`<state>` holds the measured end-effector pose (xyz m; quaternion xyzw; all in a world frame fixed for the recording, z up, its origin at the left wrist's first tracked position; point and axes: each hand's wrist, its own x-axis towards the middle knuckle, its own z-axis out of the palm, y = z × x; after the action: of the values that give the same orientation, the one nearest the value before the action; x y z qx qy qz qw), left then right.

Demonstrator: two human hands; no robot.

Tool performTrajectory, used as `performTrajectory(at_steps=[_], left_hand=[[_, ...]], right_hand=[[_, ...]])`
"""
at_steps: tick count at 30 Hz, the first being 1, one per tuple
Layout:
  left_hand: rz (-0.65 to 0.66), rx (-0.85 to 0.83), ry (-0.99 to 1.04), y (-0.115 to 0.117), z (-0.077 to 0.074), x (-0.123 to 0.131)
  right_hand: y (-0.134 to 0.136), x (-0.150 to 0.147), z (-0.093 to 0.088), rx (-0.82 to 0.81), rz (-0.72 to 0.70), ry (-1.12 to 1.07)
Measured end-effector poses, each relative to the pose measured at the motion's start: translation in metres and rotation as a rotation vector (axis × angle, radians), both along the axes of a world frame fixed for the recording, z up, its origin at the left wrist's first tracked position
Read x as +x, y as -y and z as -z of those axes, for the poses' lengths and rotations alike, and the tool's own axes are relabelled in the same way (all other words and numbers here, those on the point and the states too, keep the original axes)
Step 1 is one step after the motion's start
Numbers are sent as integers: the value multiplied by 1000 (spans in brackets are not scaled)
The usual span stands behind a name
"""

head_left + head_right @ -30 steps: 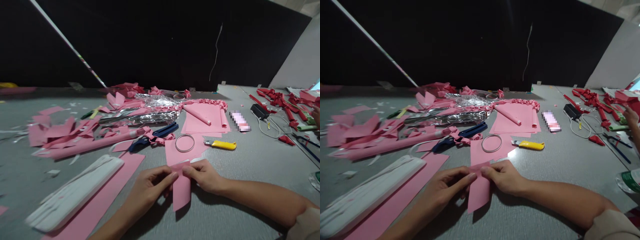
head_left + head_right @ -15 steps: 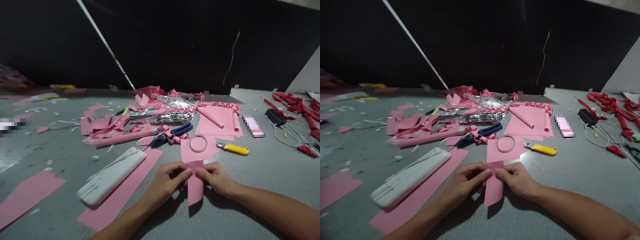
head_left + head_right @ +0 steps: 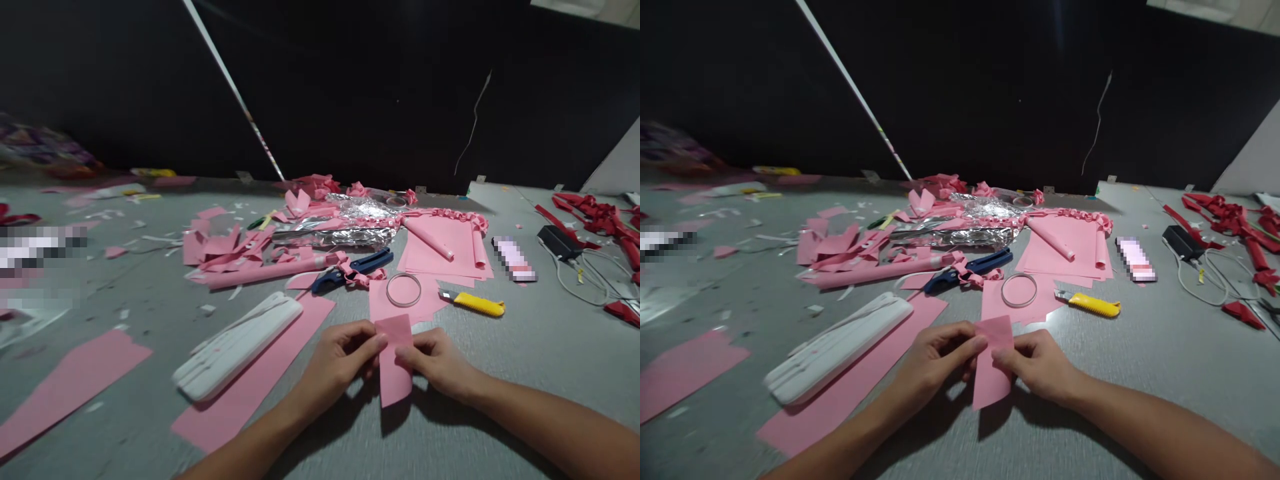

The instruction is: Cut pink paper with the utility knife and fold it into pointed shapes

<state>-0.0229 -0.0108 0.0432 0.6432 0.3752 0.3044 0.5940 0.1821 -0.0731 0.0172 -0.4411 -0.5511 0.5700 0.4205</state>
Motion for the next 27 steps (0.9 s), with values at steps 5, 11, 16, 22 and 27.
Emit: performTrajectory(at_steps=[5, 11, 16, 22, 27], left_hand=[[-19, 2, 3, 0, -2, 1], [-48, -1, 15, 0, -4, 1], [-69, 0, 27, -1, -3, 1], [-92, -10, 43, -4, 0, -1], [-139, 0, 62, -2, 1, -2]], right_hand=[[-1, 1, 3, -4, 19, 19], [-1, -1, 8, -11, 34, 15], [-2, -3, 7, -18, 31, 6], [-2, -2, 7, -40, 55, 4], [-2, -5, 9, -94, 58, -44]])
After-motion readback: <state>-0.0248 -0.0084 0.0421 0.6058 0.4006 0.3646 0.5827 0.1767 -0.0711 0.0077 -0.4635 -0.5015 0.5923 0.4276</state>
